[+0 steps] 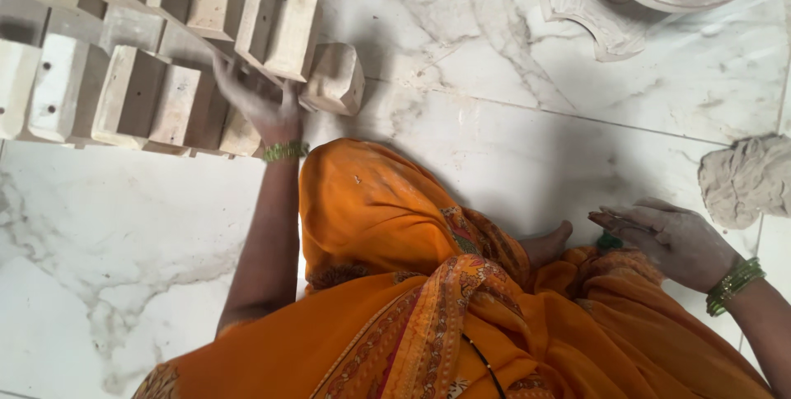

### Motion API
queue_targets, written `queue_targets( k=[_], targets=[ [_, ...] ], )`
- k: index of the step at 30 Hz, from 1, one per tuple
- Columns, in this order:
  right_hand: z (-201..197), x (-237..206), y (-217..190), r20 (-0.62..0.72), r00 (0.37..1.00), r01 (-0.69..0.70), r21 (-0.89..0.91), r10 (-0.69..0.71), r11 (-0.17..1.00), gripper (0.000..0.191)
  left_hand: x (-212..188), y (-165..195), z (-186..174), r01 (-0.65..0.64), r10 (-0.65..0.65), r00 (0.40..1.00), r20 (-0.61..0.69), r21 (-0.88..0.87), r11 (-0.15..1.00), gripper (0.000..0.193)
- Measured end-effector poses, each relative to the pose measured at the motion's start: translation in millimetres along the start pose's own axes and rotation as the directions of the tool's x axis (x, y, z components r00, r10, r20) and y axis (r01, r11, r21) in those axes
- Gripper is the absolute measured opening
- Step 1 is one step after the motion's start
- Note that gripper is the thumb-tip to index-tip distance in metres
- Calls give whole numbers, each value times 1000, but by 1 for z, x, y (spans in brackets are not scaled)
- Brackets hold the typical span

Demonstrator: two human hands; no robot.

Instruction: The person sits on the floor and works clay slurry over a round wooden chair-shaped form, rubbing and smoothing the wet clay coating across the seat surface and around the curved backrest by hand. They occasionally reposition the form and press the clay coating into the edges and legs.

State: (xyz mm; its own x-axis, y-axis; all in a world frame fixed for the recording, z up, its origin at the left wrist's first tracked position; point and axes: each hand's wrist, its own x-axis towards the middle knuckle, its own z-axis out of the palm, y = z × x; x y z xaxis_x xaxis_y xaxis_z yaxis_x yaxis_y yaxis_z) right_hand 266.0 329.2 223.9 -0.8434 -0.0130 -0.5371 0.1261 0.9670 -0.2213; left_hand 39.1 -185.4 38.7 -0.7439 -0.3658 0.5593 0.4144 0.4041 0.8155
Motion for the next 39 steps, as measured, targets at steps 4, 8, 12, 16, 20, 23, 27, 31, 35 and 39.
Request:
queue_targets(
  k=[4,8,12,16,20,23,27,31,35,39],
  targets=[
    [-2,-5,-4,-6,1000,4,41,-4,999,43,-47,22,9,519,-553,828,-91,-248,818,87],
    [-3,-10,-2,-29,998,53,32,-52,998,47,-76,53,43,637,-639,768,43,-157,755,74],
    [-1,-14,11,-75,996,53,90,-46,995,44,-96,87,103,717,-593,679,433,-219,662,54],
    [0,-20,30,-119,993,-1,155,19,988,46,-116,93,196,670,-430,651,625,-208,712,50],
    [5,-24,47,-142,987,-34,248,71,968,52,-125,89,301,665,-302,611,731,-268,697,54],
    [13,-30,62,-267,962,162,404,-53,900,56,-118,97,382,628,-339,492,801,-57,777,63],
    [24,-42,88,-306,951,112,451,35,885,56,-101,118,470,558,-364,472,803,48,828,85],
    [34,-50,102,-295,945,55,568,141,821,51,-76,144,534,668,-471,488,735,32,743,88],
    [36,-51,102,-184,948,-121,547,260,828,50,-61,155,550,939,-599,231,767,-14,344,70],
    [28,-48,94,-301,947,45,478,116,877,49,-74,153,526,927,-586,206,784,35,373,79]
  ],
)
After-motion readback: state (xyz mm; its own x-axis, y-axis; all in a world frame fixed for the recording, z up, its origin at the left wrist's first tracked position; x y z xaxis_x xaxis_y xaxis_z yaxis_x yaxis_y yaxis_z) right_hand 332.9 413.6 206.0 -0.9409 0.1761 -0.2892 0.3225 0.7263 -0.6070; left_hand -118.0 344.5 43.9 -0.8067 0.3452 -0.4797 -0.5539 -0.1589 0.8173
